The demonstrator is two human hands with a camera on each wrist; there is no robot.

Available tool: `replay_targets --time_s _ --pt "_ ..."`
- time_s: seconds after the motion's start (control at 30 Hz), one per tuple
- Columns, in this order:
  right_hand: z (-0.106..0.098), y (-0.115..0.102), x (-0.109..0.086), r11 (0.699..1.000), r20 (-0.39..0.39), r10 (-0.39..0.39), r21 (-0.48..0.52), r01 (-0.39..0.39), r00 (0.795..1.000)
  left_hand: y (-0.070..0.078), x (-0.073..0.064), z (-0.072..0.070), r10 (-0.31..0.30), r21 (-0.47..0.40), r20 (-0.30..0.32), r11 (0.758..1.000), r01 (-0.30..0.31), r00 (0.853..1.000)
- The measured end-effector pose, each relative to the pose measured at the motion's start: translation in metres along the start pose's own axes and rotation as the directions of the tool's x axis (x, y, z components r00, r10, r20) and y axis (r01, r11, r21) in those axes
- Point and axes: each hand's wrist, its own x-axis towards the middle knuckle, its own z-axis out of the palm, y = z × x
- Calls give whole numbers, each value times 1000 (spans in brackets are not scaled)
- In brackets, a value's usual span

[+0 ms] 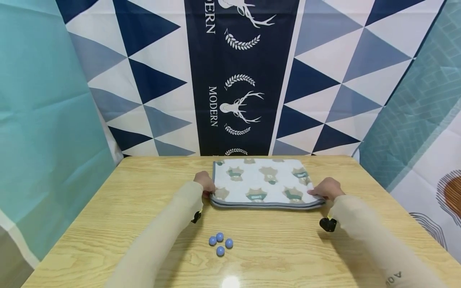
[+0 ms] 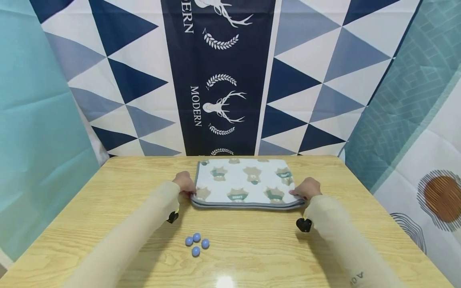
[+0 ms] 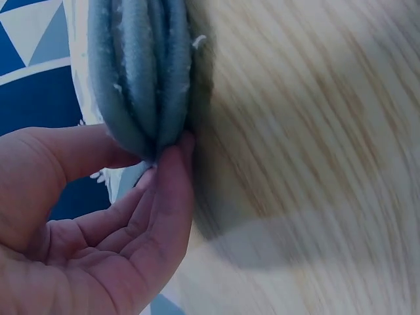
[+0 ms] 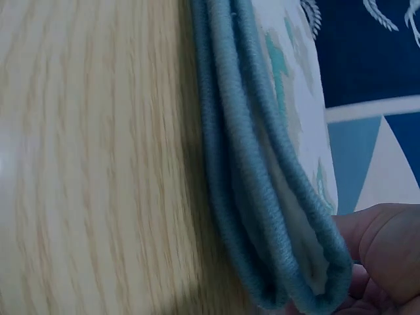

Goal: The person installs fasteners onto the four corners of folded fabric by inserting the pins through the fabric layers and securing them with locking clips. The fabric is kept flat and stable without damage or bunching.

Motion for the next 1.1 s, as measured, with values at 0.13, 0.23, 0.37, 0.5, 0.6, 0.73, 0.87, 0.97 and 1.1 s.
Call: replay_targets --time_s 0.13,0.23,0.37,0.5,0.6,0.73,0.87,0.97,1.1 --pt "6 -10 -3 998 -3 -56 -42 55 998 -9 -2 -5 -3 21 -3 1000 3 1000" --pt "11 -17 -4 996 -8 -74 -49 74 997 -15 -5 -10 10 50 -8 999 -10 1000" --pt "18 -25 -5 997 -4 -73 -24 73 997 -24 -5 -15 -1 42 -4 999 2 1000" --pt "23 -32 -8 997 3 -77 6 77 997 -32 -3 -18 -37 -5 13 999 37 999" --pt "26 -36 -11 995 0 -97 -6 97 995 -37 0 -19 -61 -40 29 997 62 998" --pt "28 -41 -13 994 0 -108 -21 108 994 -43 5 -22 -53 -8 41 999 53 998" --pt "30 -45 -12 994 3 -106 -16 106 994 -46 5 -27 -43 31 32 999 42 999" --pt "30 -49 -12 993 0 -117 -16 117 993 -47 0 -30 -37 29 10 999 37 999" --pt "30 -55 -14 991 -1 -131 -21 131 991 -49 -5 -34 -19 42 -11 999 20 1000"
